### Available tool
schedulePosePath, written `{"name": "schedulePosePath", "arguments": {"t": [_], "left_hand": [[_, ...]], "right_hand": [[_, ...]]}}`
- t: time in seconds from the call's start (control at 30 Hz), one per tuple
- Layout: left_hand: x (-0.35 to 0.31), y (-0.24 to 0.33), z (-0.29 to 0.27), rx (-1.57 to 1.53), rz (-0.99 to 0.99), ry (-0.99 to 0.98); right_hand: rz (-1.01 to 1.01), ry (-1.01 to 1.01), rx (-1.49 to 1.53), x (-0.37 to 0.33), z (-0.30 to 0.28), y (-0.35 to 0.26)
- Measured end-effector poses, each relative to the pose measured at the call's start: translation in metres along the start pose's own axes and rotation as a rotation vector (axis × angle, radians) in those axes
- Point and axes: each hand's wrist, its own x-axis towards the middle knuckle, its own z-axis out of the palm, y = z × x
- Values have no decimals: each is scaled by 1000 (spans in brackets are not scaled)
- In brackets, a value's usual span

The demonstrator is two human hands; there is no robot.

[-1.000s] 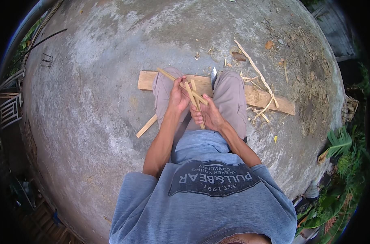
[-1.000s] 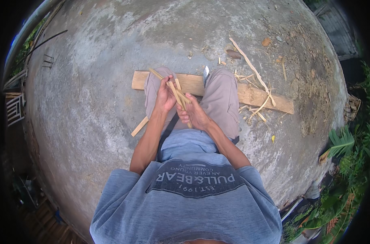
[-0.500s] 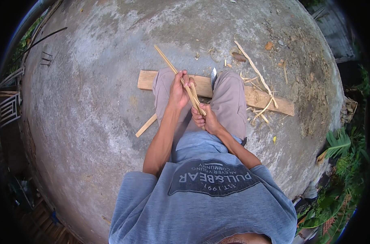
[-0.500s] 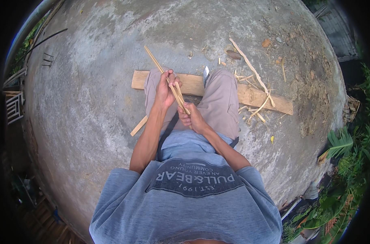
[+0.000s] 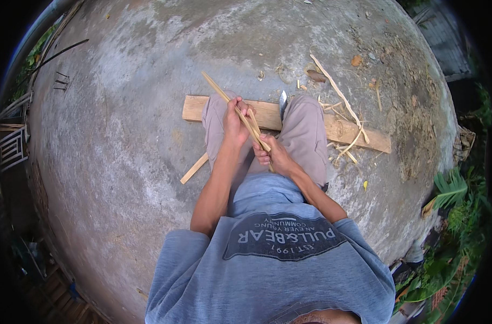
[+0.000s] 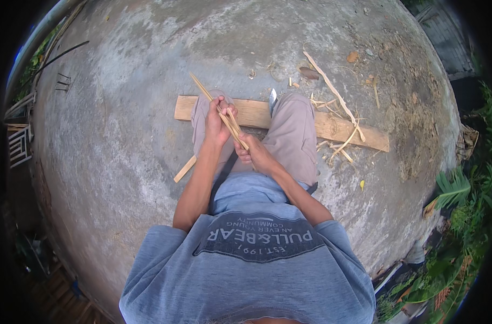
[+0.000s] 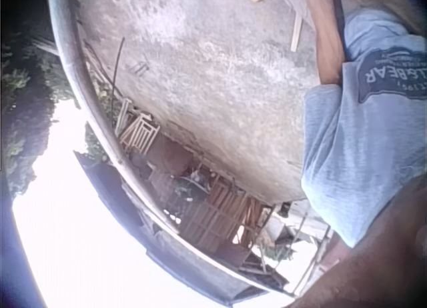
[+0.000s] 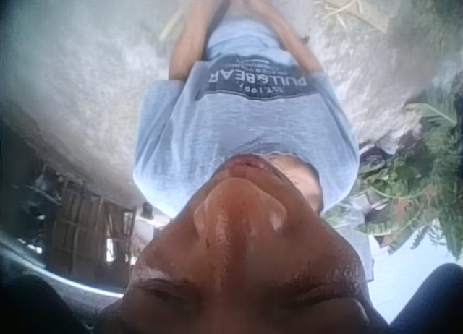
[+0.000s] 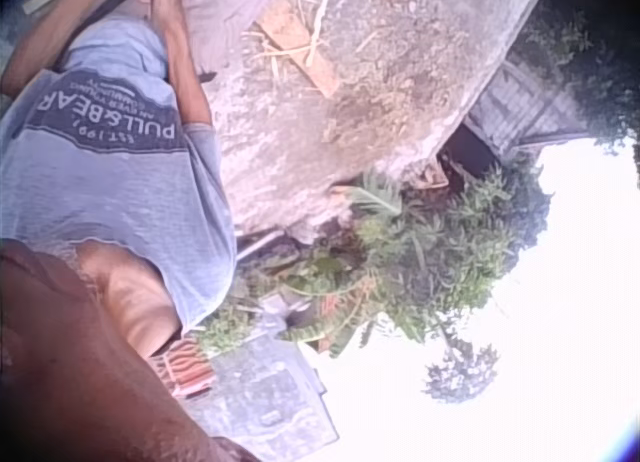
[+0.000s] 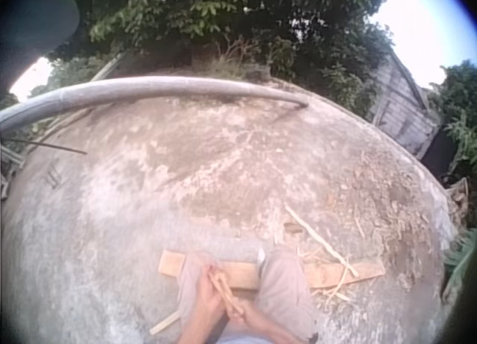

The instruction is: The person uses a knife to shave and shape thin wooden strips on a concrete floor. They repeatedly pare the wood, check the edges, and assemble the strips into a small cross-shaped structure.

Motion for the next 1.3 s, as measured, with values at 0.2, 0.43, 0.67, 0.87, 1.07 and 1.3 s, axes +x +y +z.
{"name": "schedulePosePath", "arguments": {"t": [0.2, 0.43, 0.67, 0.87, 1.07, 1.3], "left_hand": [[-7, 7, 26, 95, 20, -4], [7, -8, 0, -330, -184, 107], [13, -2, 4, -282, -143, 290], [10, -4, 15, -416, -139, 268], [12, -10, 11, -353, -104, 285], [14, -11, 2, -258, -176, 279]], "right_hand": [[6, 23, 112, -3, 3, 7], [-146, -118, 31, -4, 5, 1], [-469, 59, -694, 5, 7, -1], [-252, 109, -579, 26, -29, 14], [-425, 265, -583, 22, -8, 17], [-207, 89, -336, 22, -22, 10]]}}
